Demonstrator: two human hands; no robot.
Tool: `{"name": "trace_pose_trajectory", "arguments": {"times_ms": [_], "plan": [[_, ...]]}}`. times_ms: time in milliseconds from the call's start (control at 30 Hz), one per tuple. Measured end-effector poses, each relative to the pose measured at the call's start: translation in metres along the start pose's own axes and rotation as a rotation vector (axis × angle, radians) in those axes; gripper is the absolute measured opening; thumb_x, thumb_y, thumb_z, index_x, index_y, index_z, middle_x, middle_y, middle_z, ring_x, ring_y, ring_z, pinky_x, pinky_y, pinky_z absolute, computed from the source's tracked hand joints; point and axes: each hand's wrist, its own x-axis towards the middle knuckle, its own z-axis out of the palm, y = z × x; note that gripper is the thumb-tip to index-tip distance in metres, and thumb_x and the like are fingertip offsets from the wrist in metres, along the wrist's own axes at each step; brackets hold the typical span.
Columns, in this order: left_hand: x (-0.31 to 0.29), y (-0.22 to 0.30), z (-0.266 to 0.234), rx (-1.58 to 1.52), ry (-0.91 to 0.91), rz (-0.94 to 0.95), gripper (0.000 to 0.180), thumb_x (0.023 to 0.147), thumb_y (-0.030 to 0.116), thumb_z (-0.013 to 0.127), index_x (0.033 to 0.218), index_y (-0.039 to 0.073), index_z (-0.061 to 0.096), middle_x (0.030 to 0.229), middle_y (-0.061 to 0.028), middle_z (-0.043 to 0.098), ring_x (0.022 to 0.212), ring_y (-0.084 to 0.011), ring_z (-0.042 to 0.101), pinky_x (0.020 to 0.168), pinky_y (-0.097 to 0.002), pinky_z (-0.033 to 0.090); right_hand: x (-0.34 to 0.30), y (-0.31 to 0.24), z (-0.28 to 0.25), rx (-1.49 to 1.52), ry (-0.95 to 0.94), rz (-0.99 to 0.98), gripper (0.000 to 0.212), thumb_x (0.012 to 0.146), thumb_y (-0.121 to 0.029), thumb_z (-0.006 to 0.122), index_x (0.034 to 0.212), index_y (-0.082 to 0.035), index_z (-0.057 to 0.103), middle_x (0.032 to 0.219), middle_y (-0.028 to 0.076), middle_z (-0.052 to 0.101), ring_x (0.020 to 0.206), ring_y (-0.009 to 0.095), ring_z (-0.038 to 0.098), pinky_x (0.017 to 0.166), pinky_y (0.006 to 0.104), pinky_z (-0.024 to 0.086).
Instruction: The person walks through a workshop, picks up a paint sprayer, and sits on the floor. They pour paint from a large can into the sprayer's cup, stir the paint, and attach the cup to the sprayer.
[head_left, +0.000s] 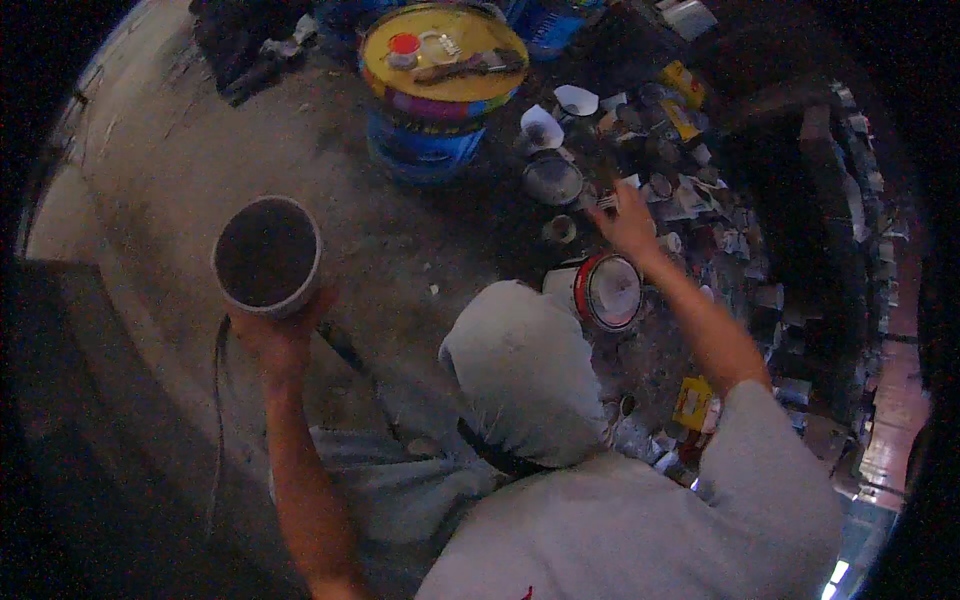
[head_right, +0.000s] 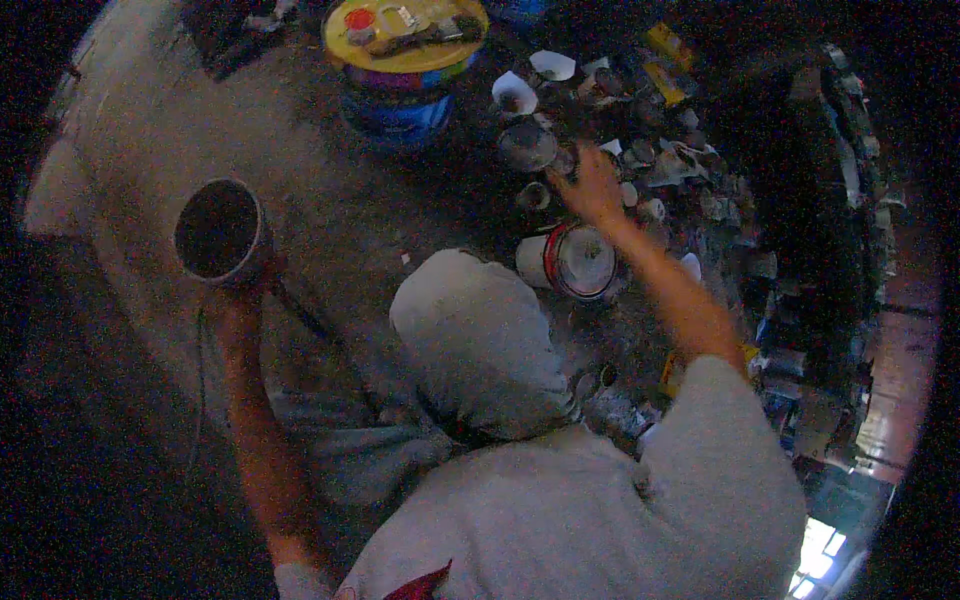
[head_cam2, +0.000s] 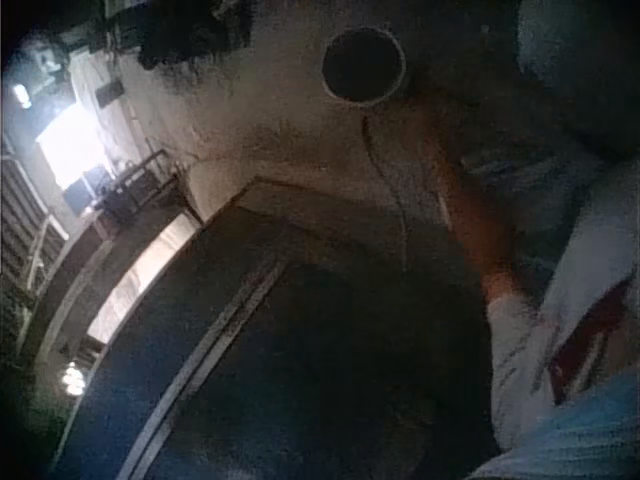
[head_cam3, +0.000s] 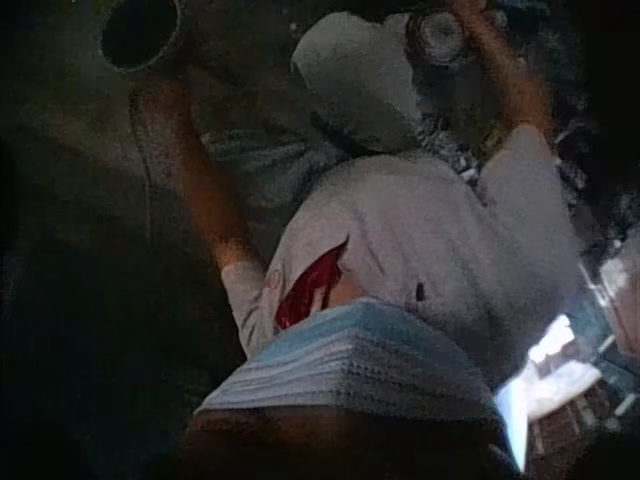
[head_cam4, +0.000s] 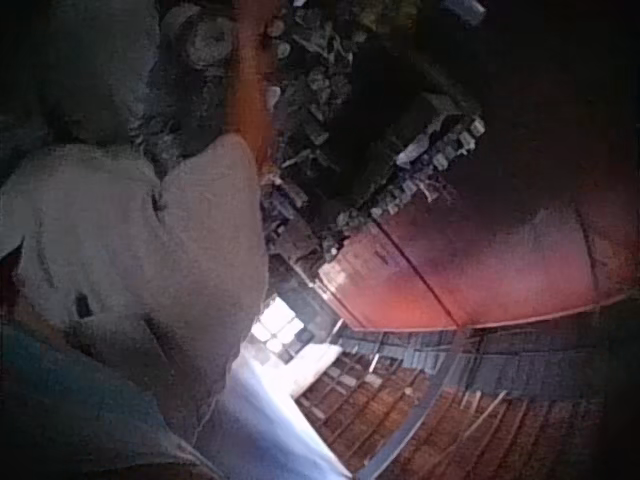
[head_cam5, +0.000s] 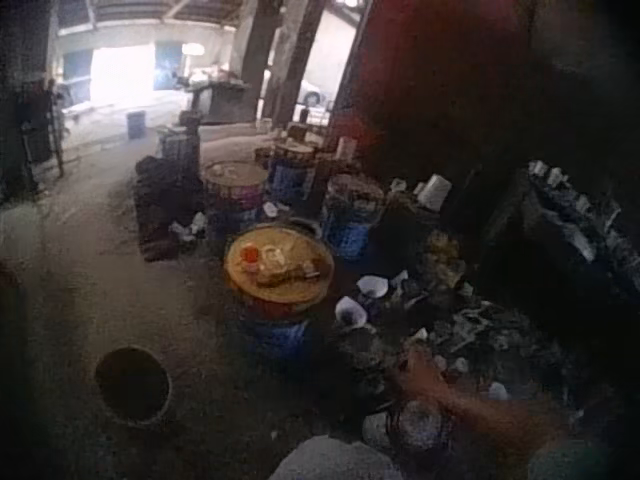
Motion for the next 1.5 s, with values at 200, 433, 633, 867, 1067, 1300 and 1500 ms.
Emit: {"name": "trace_pose_trajectory", "arguments": {"times_ms": [200,433,633,867,1067,1300,1500], "plan": [[0.010,-0.006,0.046,0.031,-0.149,-0.209,0.074,0.059,0.016,0.093,0.123,0.007,0.056,0.111,-0.0060,0.067,0.101,-0.0201,0.064,0.088,-0.0343,0.051,-0.145,0.033,0.007,0.189,-0.285,0.152,0.103,0.069,-0.054,0.080,0.146,-0.003,0.034,0.140,0.026,0.045,0.125,0.045,0.048,0.102,0.0498,0.042],[0.016,-0.006,0.084,-0.152,-0.146,-0.017,0.093,0.055,0.012,0.092,0.134,0.008,0.044,0.124,-0.0106,0.062,0.116,-0.0248,0.059,0.098,-0.0364,0.046,-0.068,-0.029,-0.026,0.240,-0.409,0.328,0.109,0.067,-0.049,0.083,0.150,-0.006,0.028,0.144,0.027,0.042,0.131,0.039,0.046,0.108,0.0452,0.038],[0.017,0.000,0.104,-0.148,-0.277,0.019,0.094,0.050,0.005,0.089,0.133,0.008,0.046,0.122,-0.0138,0.063,0.115,-0.0306,0.060,0.098,-0.0398,0.047,0.023,-0.169,-0.083,0.733,-0.408,-0.443,0.105,0.067,-0.039,0.085,0.153,-0.015,0.029,0.129,0.022,0.050,0.117,0.037,0.054,0.102,0.0427,0.043],[-0.003,-0.002,0.091,-0.152,-0.398,-0.018,0.094,0.050,0.008,0.086,0.134,0.009,0.046,0.123,-0.0184,0.061,0.115,-0.0354,0.059,0.097,-0.0413,0.048,0.037,-0.246,-0.122,0.234,-0.522,-0.836,0.102,0.063,-0.026,0.086,0.151,-0.024,0.033,0.132,0.021,0.045,0.116,0.041,0.054,0.098,0.0455,0.046],[-0.009,-0.001,0.076,-0.165,-0.375,0.000,0.089,0.053,0.011,0.084,0.133,0.009,0.046,0.122,-0.0185,0.061,0.115,-0.0370,0.059,0.097,-0.0429,0.048,0.033,-0.255,-0.120,0.263,-0.450,-0.872,0.097,0.067,-0.035,0.084,0.148,-0.015,0.034,0.127,0.022,0.049,0.109,0.039,0.059,0.095,0.0454,0.049],[-0.016,-0.010,0.090,0.133,0.018,0.088,0.089,0.053,0.015,0.087,0.132,0.012,0.045,0.117,-0.0194,0.057,0.103,-0.0432,0.060,0.090,-0.0492,0.049,0.043,-0.288,-0.079,0.597,-0.797,0.039,0.100,0.078,-0.067,0.068,0.137,0.008,0.036,0.120,0.028,0.059,0.107,0.035,0.062,0.084,0.0391,0.052],[0.001,-0.035,0.079,0.087,0.012,0.010,0.088,0.057,0.017,0.087,0.134,0.010,0.043,0.121,-0.0214,0.057,0.109,-0.0428,0.058,0.092,-0.0484,0.049,0.062,-0.310,-0.079,0.586,-0.735,-0.269,0.096,0.080,-0.059,0.071,0.139,0.007,0.035,0.121,0.024,0.059,0.108,0.034,0.061,0.086,0.0406,0.051]]}}
